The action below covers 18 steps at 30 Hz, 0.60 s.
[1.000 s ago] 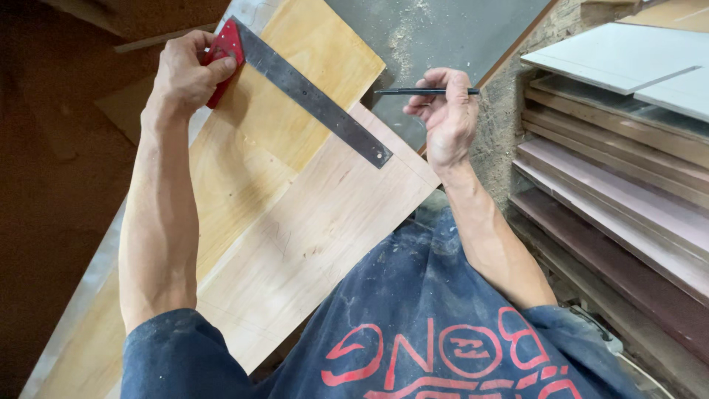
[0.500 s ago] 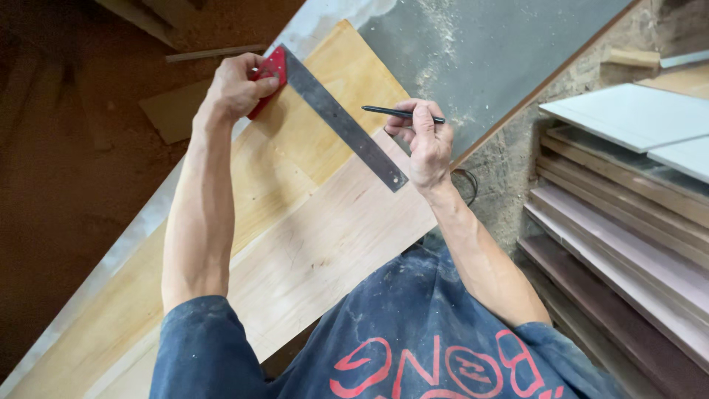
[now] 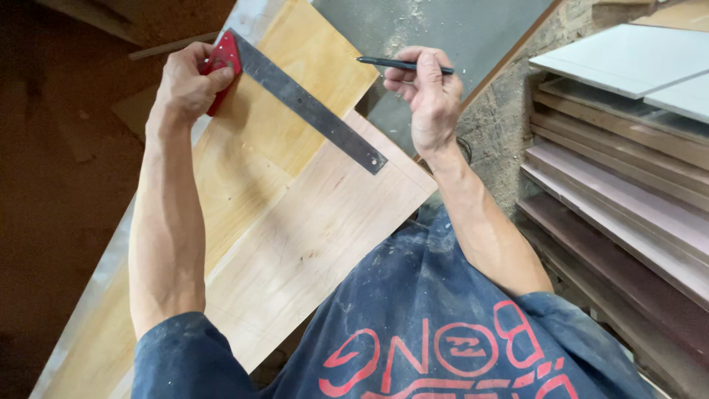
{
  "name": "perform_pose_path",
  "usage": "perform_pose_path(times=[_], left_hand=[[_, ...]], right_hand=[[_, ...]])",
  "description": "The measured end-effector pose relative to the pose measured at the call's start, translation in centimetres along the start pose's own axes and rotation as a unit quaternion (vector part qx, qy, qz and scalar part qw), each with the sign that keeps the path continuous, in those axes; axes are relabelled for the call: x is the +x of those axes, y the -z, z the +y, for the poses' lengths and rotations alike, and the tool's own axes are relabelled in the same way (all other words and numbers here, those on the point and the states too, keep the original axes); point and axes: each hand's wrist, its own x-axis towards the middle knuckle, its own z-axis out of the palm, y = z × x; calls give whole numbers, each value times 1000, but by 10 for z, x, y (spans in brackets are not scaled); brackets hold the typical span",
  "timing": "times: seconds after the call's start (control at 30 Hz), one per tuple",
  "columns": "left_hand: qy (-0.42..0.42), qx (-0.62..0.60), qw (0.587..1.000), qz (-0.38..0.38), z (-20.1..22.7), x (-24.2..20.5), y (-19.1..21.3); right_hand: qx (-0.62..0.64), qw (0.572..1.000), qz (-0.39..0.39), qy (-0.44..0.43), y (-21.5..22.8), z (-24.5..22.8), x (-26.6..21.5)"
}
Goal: The person uses a metal ruler and a pencil to draw straight lines on a large wooden plank. They repeatedly reposition the ruler and draw lines across the surface, then flip the plank over to continue marking the other side.
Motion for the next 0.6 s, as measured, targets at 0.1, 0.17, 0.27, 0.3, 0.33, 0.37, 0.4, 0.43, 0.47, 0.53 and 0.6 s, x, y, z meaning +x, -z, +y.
perform_pose_path(times=[0.1,0.17,0.27,0.3,0.33,0.37,0.4,0.43,0.47,0.53,0.6], left_hand=[[0,5,1000,-2,-1,1,-1],[-2,-26,1000,-4,-1,0,-2],[-10,13,1000,11,-2,0,-1],[0,14,1000,12,-2,0,-1],[10,16,1000,13,-3,1,-2],[22,16,999,17,-4,1,-2],[-1,43,999,23,-5,0,-3],[-23,69,997,33,-5,1,-3],[-43,96,994,42,-5,2,-3],[-15,81,996,38,-4,3,-3],[3,101,993,55,-4,3,-5]], right_hand=[[16,1000,8,-13,-4,6,-7],[-37,999,9,-11,-8,8,-10],[-56,998,0,-17,-18,12,-15],[-54,998,-7,-20,-22,13,-15],[-59,998,-12,-24,-27,14,-15],[-65,997,-20,-28,-31,15,-14],[-70,997,-27,-32,-37,16,-13],[-87,995,-39,-29,-43,17,-10],[-103,993,-50,-26,-50,18,-7],[-148,986,-74,-5,-65,19,0],[-204,973,-99,31,-79,20,7]])
